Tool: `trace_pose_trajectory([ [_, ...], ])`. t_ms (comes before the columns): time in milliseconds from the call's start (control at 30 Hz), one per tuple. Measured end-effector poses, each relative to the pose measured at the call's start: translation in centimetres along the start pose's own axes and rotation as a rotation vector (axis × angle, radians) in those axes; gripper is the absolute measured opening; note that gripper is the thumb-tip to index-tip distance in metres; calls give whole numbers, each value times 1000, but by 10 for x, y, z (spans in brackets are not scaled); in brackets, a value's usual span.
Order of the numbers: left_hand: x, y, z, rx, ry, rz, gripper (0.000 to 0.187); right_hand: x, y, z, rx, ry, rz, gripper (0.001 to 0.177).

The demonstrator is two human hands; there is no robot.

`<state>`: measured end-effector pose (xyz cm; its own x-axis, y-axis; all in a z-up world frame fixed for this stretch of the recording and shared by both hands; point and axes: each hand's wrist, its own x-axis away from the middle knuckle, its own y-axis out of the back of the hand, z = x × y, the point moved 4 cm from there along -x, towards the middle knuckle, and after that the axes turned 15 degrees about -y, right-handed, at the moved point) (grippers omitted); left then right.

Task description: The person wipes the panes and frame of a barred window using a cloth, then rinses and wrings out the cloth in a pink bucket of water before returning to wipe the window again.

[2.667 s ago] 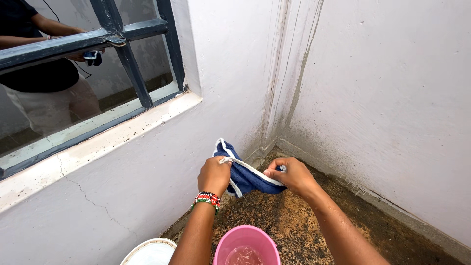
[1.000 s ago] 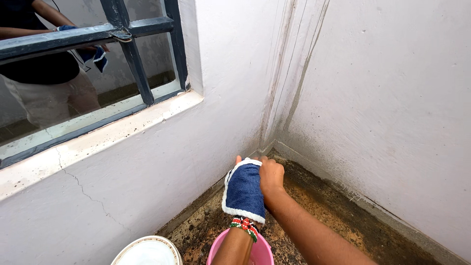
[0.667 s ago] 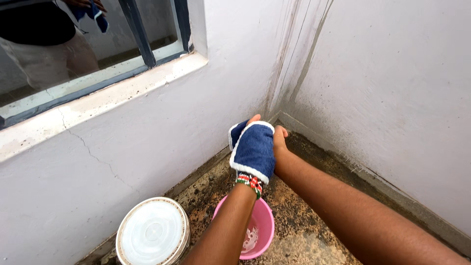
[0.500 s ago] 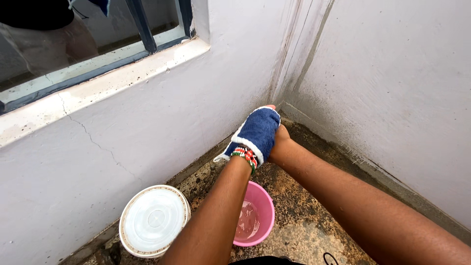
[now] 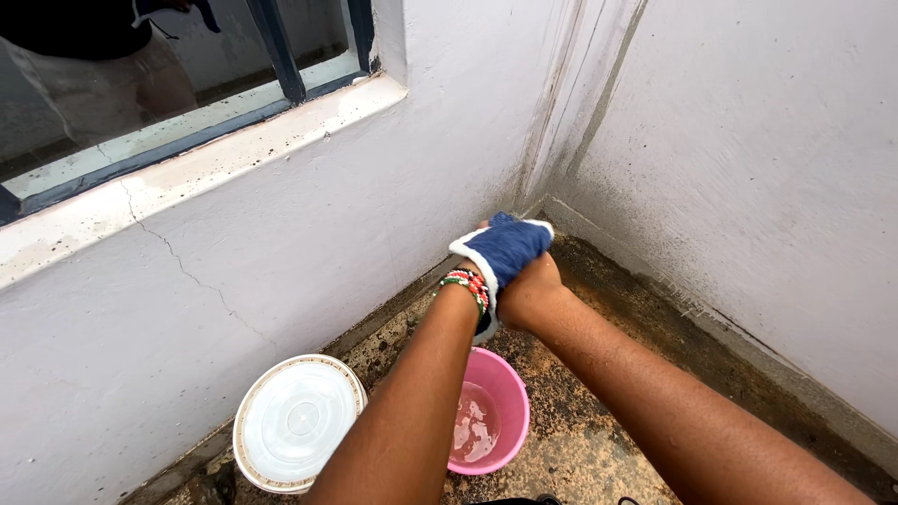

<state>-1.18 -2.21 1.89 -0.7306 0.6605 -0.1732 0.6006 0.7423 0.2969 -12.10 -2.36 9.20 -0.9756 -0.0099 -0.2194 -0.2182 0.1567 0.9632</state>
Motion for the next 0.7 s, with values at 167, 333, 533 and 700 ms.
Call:
trace_pose_trajectory([
  [167,20,8,-29,-204,38,-91,34,11,-13,-5,174,-48,418,41],
  [333,12,33,12,-576,-232,-34,39,20,22,24,263,168,239,39],
  [533,19,39,48,4,-157,-187,40,16,69,23,134,148,494,50],
  [700,67,37,8,946,342,-403,53,0,99,1,-321,25,476,48],
])
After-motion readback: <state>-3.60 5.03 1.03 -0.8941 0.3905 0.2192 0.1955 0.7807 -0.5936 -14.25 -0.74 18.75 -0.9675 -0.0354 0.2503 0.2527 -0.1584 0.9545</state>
